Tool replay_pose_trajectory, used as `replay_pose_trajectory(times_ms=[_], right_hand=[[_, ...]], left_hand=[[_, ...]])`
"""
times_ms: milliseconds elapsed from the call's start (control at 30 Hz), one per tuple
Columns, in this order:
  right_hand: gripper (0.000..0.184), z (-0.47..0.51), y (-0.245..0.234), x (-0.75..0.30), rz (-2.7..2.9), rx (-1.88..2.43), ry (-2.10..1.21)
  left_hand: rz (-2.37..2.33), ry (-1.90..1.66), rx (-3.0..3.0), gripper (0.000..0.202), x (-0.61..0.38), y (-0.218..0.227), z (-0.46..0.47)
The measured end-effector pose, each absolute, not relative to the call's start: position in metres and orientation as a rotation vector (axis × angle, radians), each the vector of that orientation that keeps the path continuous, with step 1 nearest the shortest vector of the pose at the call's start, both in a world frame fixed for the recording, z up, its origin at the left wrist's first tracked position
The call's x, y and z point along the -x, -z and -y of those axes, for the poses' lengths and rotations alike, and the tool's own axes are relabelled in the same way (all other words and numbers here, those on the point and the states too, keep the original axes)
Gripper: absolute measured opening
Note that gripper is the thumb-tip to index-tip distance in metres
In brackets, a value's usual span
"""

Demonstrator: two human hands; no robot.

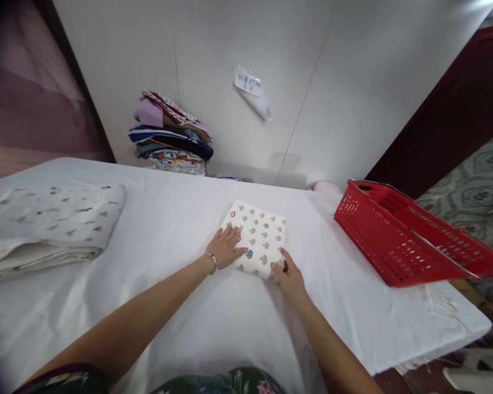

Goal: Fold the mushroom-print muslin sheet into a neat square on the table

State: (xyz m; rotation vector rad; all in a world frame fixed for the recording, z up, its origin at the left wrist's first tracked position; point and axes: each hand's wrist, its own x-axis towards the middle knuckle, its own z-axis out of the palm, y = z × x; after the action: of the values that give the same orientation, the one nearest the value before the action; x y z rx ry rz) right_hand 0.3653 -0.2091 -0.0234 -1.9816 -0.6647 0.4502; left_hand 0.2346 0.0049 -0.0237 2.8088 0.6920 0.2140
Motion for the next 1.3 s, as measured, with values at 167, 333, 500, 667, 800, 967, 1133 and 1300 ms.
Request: replay_pose_trajectory(times_ms=[167, 333, 500, 667, 800, 967, 1133, 1300], right_hand=[[0.067, 0.186, -0.029, -0.354, 1.270, 2.090, 0.166], [0.072, 0.130, -0.045, -0.354, 1.501, 2.288, 0.153], [0.078, 0.105, 0.000, -0.386, 1.303, 2.657, -0.314], [0.077, 0.105, 0.004, -0.393, 1.323, 2.645, -0.362], [0.070, 0.095, -0.009, -0.399, 1.344, 2.618, -0.313], [0.072, 0.074, -0.001, -0.424, 1.274, 2.690, -0.154], [0.072, 0.069, 0.020, -0.438, 1.233, 2.702, -0.221], [0.066, 0.071, 0.017, -0.446, 1.156, 2.533, -0.264]], left_hand=[[-0.708, -0.186, -2.836, 0.077, -0.235, 0.019, -0.001], [-0.713, -0.205, -2.841, 0.077, -0.234, 0.017, -0.001], [-0.707, -0.165, -2.834, 0.071, -0.231, 0.016, -0.001], [-0.739, -0.038, -2.809, 0.072, -0.235, 0.004, -0.002], [-0.766, -0.120, -2.832, 0.068, -0.259, -0.018, -0.011], [-0.861, -0.093, -2.824, 0.070, -0.289, -0.010, -0.042], [-0.905, 0.044, -2.716, 0.078, -0.291, 0.014, -0.056], [-0.858, -0.013, -2.623, 0.074, -0.288, 0.013, -0.058]])
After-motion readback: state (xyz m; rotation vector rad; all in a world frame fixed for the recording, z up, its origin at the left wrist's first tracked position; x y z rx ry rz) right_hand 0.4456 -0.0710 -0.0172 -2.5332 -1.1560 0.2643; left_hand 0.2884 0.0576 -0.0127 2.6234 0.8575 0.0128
